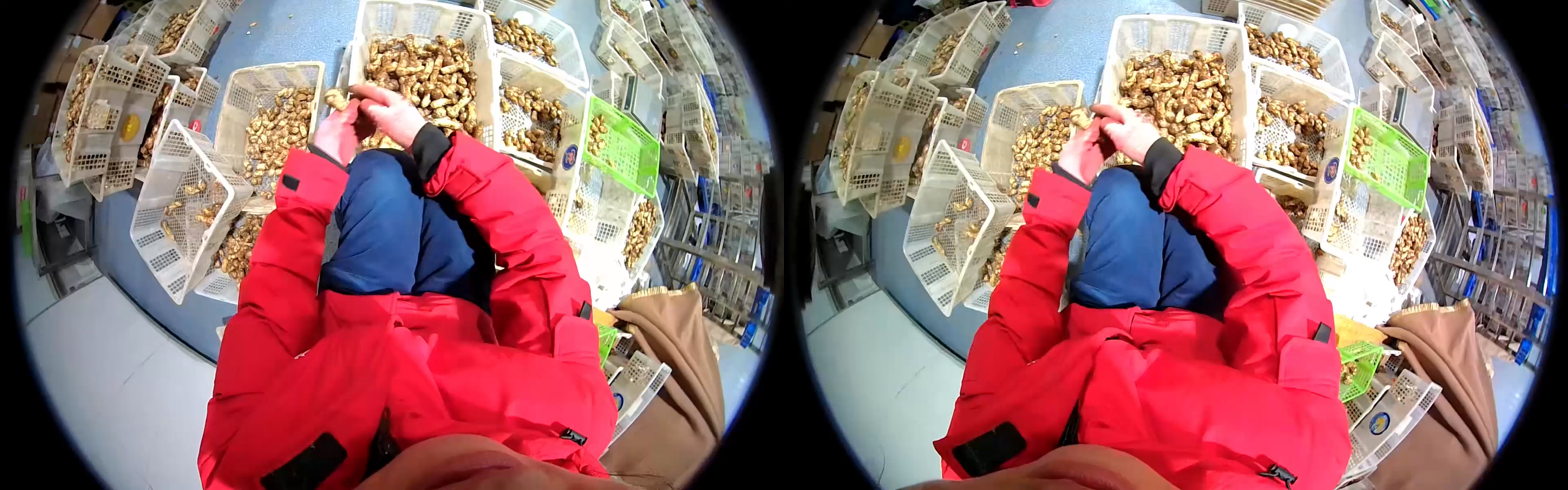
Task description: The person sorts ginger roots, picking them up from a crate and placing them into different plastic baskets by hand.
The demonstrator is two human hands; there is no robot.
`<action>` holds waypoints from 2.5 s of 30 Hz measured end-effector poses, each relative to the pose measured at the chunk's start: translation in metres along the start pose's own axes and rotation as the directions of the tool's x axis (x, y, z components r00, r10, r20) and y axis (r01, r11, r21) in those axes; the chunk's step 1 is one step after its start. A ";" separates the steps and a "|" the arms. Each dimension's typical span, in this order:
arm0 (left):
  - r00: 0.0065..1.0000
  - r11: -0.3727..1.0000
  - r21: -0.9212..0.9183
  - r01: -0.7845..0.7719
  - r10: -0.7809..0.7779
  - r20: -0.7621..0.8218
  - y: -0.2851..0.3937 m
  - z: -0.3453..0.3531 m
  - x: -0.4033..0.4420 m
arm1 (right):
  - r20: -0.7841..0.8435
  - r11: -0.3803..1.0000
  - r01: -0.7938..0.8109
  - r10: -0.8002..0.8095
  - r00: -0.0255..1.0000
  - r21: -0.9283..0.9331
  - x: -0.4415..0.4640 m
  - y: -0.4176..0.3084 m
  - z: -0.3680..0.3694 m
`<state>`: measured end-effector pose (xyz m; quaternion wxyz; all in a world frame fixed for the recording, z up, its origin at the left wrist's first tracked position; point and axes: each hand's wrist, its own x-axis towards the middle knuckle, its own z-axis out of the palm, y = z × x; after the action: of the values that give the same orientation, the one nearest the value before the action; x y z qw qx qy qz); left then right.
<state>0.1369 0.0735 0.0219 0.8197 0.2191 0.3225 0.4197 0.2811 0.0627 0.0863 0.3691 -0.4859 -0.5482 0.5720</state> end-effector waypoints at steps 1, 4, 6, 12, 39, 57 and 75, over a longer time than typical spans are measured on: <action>0.999 1.000 0.002 -0.022 0.022 -0.028 -0.002 -0.007 -0.007 | 0.024 0.999 -0.002 0.003 1.000 -0.051 -0.006 0.000 0.003; 0.991 0.990 0.124 -0.073 0.085 -0.098 0.010 -0.034 -0.045 | -0.026 0.961 0.123 -0.134 0.991 -0.249 0.005 0.013 -0.029; 0.961 0.752 0.640 -0.160 0.267 -0.073 0.009 -0.075 -0.076 | -0.167 1.000 0.010 -0.006 0.986 0.018 0.006 0.007 -0.071; 0.769 0.993 -0.030 0.116 -0.109 -0.630 -0.042 -0.214 -0.236 | -0.394 0.759 -0.333 0.110 0.913 -0.560 0.032 0.151 -0.171; 0.981 0.708 0.684 -0.178 0.181 0.068 0.035 0.060 -0.021 | -0.083 0.742 0.009 0.062 0.995 0.670 -0.012 -0.018 -0.055; 0.994 0.888 0.460 -0.010 0.058 -0.092 0.038 0.047 -0.052 | 0.051 0.548 -0.097 0.100 0.994 0.831 0.002 -0.004 0.014; 0.983 0.892 0.441 -0.101 0.158 -0.094 0.042 -0.035 -0.103 | -0.466 0.842 0.398 -0.205 0.861 0.364 -0.103 0.010 -0.144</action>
<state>0.0434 0.0150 0.0593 0.6980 0.3899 0.4441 0.4044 0.4472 0.0016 0.1022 0.6644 -0.4015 -0.3827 0.5009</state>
